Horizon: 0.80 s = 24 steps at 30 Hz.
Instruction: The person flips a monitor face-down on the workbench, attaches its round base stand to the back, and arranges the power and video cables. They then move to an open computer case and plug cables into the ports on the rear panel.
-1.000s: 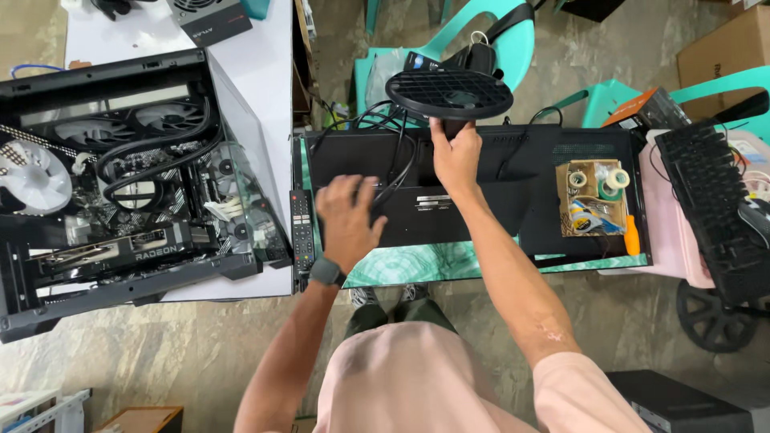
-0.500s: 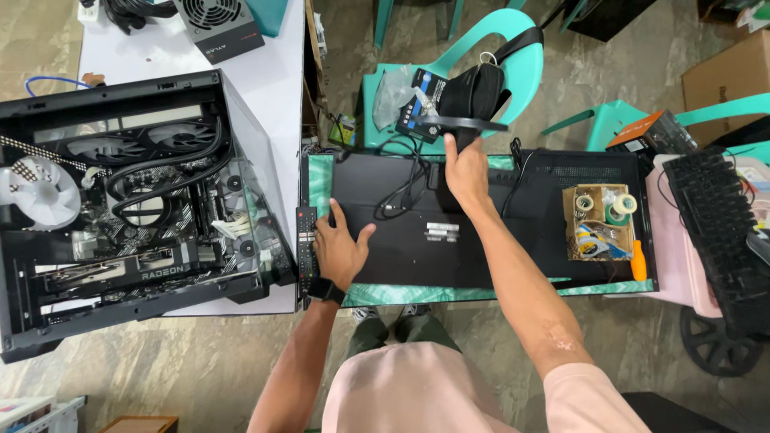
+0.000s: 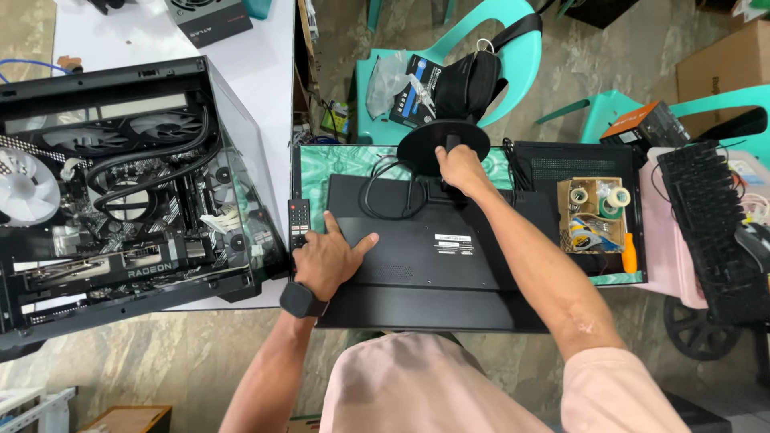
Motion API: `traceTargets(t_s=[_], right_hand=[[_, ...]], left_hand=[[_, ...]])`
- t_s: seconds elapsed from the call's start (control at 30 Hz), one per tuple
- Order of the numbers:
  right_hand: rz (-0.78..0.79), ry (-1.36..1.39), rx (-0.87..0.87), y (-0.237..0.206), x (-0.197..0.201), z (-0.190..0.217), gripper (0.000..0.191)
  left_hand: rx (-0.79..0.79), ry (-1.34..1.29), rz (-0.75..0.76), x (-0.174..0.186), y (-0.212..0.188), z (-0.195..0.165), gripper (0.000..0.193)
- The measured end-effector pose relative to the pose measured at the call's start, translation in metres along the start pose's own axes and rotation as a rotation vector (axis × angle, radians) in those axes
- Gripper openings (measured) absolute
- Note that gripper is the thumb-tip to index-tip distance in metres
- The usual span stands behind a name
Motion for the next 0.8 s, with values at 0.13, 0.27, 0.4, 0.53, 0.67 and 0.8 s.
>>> traceTargets(t_s=[0.13, 0.27, 0.4, 0.53, 0.67, 0.8], right_hand=[[0.119, -0.083, 0.061, -0.007, -0.003, 0.011, 0.061], [0.359, -0.029, -0.074, -0.014, -0.014, 0.001, 0.059], [0.458, -0.055, -0.108, -0.014, -0.017, -0.002, 0.059], [0.571, -0.267, -0.092, -0.016, -0.028, -0.004, 0.068], [0.644, -0.283, -0.076, -0.024, -0.043, -0.009, 0.066], [0.706, -0.337, -0.060, -0.025, -0.051, -0.016, 0.067]], left_hand=[[-0.088, 0.006, 0.142, 0.022, -0.012, -0.007, 0.117], [-0.107, 0.001, 0.449, 0.039, -0.022, -0.008, 0.099], [-0.191, 0.047, 0.318, 0.055, 0.006, -0.016, 0.079], [-0.533, -0.260, 0.005, 0.061, 0.079, -0.056, 0.057], [-0.518, -0.395, 0.289, 0.009, 0.137, -0.083, 0.039], [-0.619, -0.018, 0.577, -0.044, 0.128, -0.102, 0.049]])
Point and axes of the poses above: each hand's wrist, its own y-axis towards the middle knuckle, its own x-axis out of the back of the hand, z = x × y, the point moved 7 cm from there along y, towards the middle knuckle, and after that the axes turned 3 degrees about z, right-handed, at the moved point
